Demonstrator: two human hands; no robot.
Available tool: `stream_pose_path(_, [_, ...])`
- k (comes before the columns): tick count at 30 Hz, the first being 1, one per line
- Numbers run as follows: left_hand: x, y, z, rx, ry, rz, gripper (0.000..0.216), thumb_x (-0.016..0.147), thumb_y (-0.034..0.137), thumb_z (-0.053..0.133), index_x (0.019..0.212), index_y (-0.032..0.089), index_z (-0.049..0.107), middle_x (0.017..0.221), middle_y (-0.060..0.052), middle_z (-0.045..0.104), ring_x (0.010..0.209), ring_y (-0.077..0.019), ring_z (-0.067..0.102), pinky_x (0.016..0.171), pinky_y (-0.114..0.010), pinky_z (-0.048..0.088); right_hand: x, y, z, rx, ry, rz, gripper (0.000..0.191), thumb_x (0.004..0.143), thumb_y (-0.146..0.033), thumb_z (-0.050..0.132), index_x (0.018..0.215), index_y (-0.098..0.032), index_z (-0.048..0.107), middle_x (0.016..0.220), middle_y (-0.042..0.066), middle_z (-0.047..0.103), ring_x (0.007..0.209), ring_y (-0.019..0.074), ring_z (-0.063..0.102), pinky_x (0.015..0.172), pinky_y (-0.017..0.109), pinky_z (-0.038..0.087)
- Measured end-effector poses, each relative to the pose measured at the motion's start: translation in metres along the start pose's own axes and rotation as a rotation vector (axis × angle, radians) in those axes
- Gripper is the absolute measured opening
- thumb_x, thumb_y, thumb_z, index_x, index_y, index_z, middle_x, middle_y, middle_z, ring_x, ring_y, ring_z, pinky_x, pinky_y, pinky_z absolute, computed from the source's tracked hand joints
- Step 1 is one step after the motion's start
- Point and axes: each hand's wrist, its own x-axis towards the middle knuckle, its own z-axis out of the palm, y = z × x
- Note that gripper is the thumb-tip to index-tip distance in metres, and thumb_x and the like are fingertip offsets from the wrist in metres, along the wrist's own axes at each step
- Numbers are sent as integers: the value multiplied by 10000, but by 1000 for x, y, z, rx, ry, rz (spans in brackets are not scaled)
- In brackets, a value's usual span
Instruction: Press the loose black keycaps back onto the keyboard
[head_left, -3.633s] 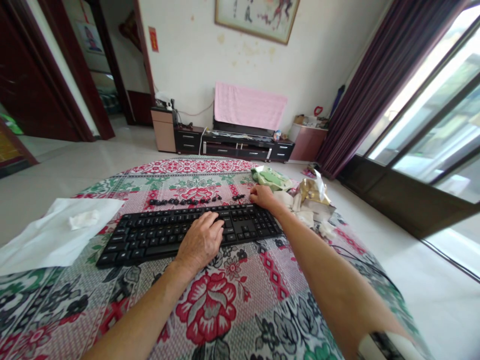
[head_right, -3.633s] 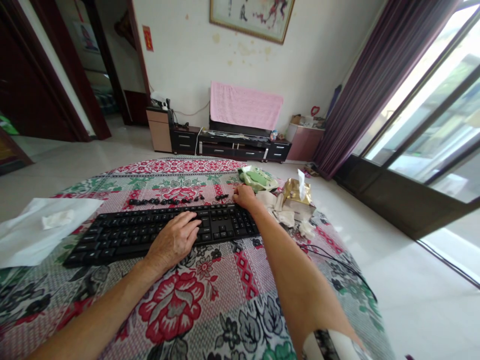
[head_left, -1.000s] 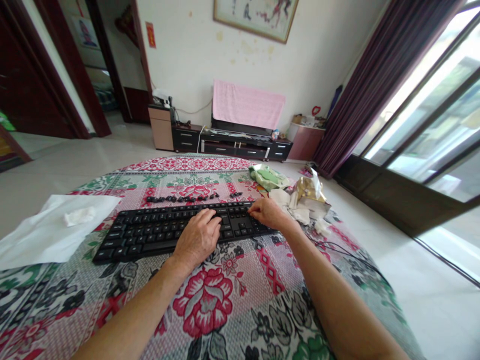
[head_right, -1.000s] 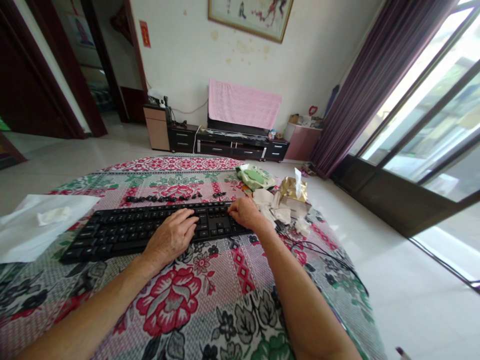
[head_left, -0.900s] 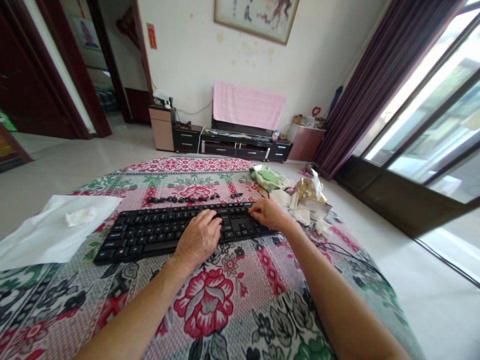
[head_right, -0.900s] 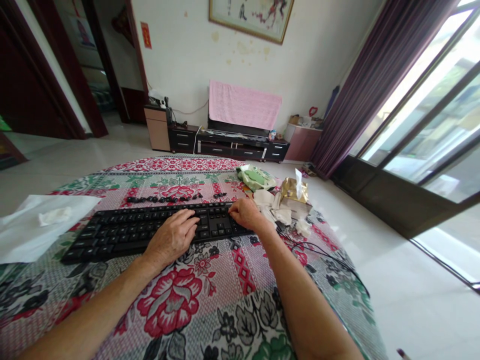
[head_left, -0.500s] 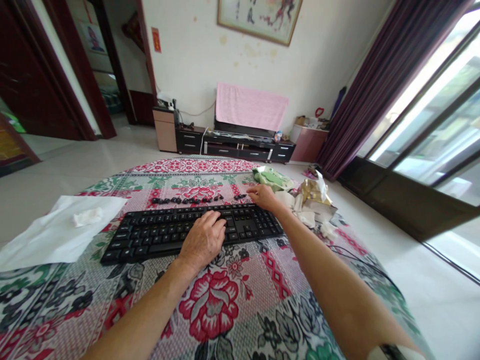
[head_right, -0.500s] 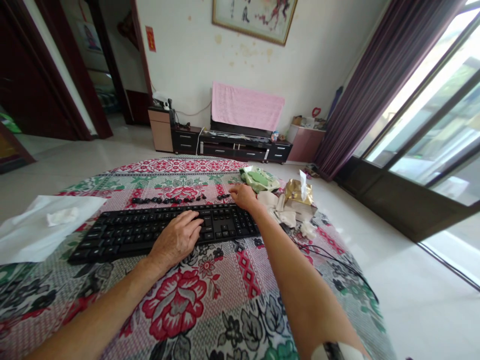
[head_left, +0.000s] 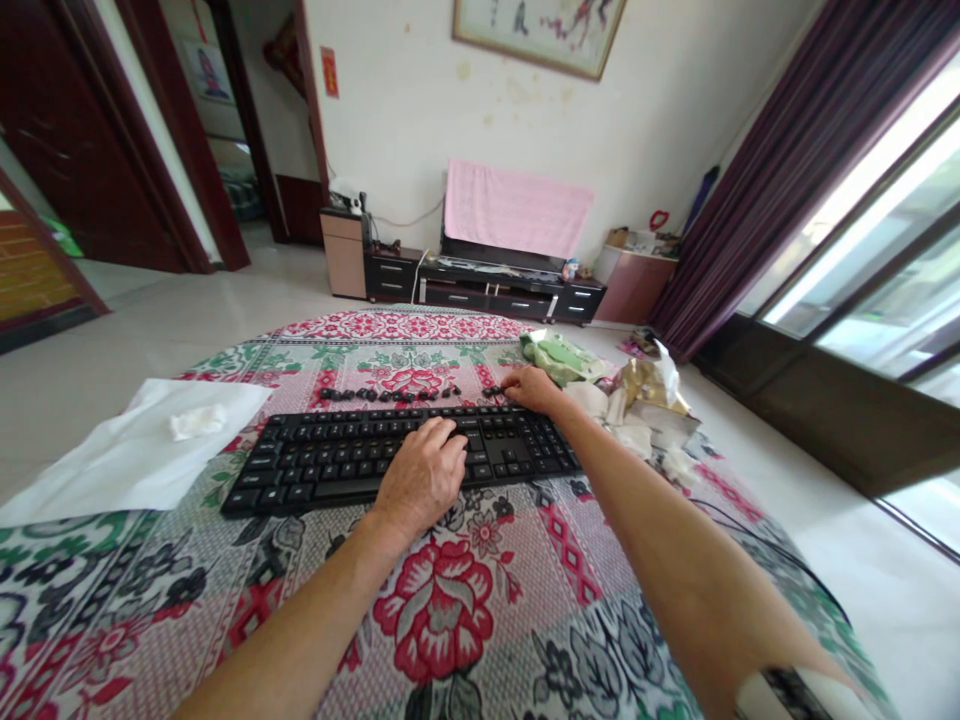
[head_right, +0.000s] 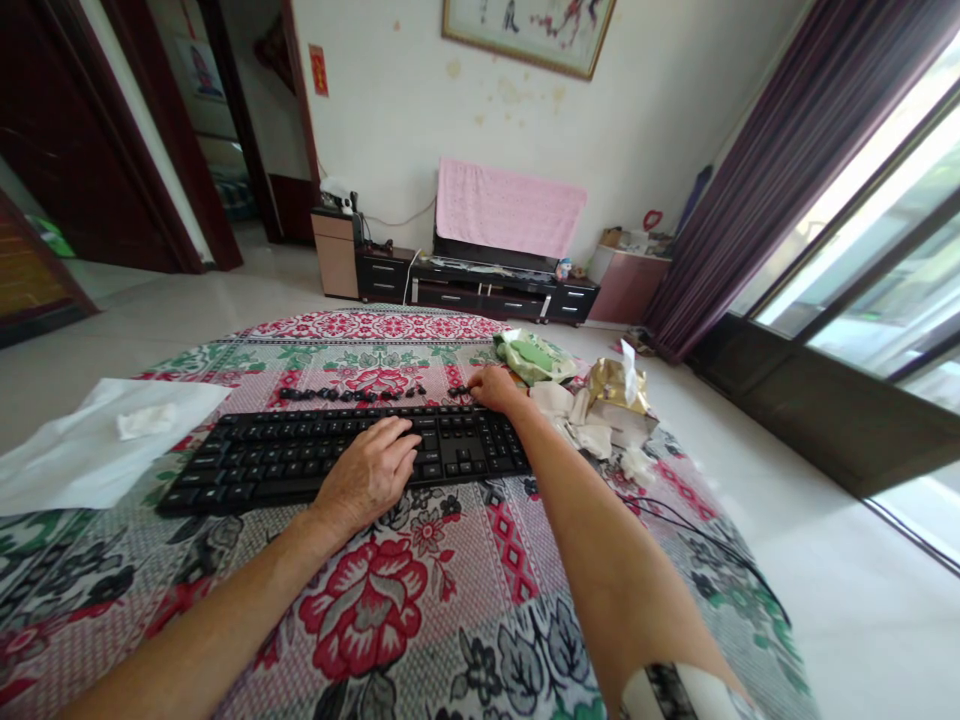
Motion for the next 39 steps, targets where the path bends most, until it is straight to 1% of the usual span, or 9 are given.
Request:
stream_pose_path(4, [0, -1, 1, -17, 18, 4, 254, 810, 221, 379, 963, 149, 569, 1076, -110, 524, 1063, -228, 425, 856, -409, 405, -6, 0, -2, -11, 50, 8, 249, 734, -192, 435, 786, -147, 674, 769, 59, 666, 727, 169, 580, 671, 234, 390])
stream_pose_path(7, [-1, -1, 2, -12, 21, 12, 257, 810, 219, 377, 970, 148, 566, 1072, -112, 526, 1055, -226, 433, 858, -412, 403, -15, 2, -2, -4, 88, 14, 272, 765, -214, 405, 840, -132, 653, 820, 78, 659, 765, 177, 579, 702, 242, 390])
stream_pose_path(11, [-1, -1, 2, 11, 8, 14, 271, 815, 222, 369, 985, 141, 563, 1086, -117, 519, 1061, -227, 430, 868, -408, 398, -22, 5, -2, 20, 108, 12, 290, 761, -215, 419, 967, -154, 615, 927, 61, 649, 833, 169, 573, 747, 232, 392])
stream_pose_path(14, [-1, -1, 3, 16, 18, 21, 278, 816, 221, 367, 993, 134, 563, 1089, -121, 520, 1063, -228, 428, 872, -409, 396, -17, 5, -3, 44, 71, -12, 295, 771, -205, 402, 956, -180, 630, 958, 41, 647, 875, 164, 566, 780, 227, 384])
stream_pose_path(19, [-1, -2, 2, 25, 26, 38, 275, 814, 220, 370, 991, 137, 564, 1075, -116, 525, 1053, -224, 436, 855, -408, 410, -9, 5, 1, 69, 22, -6, 271, 752, -193, 427, 872, -185, 670, 900, 35, 666, 845, 176, 575, 765, 231, 390])
stream_pose_path(23, [0, -2, 2, 28, -1, 25, 278, 818, 221, 362, 990, 136, 563, 1074, -114, 526, 1052, -219, 437, 866, -406, 404, -11, 10, 6, 111, 20, 31, 240, 719, -209, 474, 858, -180, 668, 821, 21, 674, 766, 155, 585, 691, 209, 406])
stream_pose_path(28, [0, -2, 3, 26, 7, 27, 279, 816, 224, 366, 994, 137, 562, 1084, -117, 522, 1061, -225, 432, 869, -410, 400, -11, 13, 6, 152, 14, 67, 209, 654, -201, 533, 811, -163, 665, 736, 15, 667, 662, 133, 577, 599, 194, 403])
stream_pose_path(35, [0, -2, 2, 19, 7, 22, 268, 812, 222, 374, 980, 140, 566, 1069, -114, 528, 1055, -222, 436, 872, -407, 398, -9, 10, 6, 188, 42, 67, 216, 597, -162, 552, 780, -154, 667, 720, 26, 660, 641, 143, 557, 581, 212, 390])
stream_pose_path(39, [0, -1, 2, 8, 31, 29, 263, 808, 218, 379, 980, 144, 565, 1065, -111, 530, 1048, -220, 441, 867, -410, 403, -11, 11, 5, 231, 41, 46, 193, 609, -158, 533, 750, -169, 665, 679, 2, 653, 624, 129, 547, 573, 202, 384])
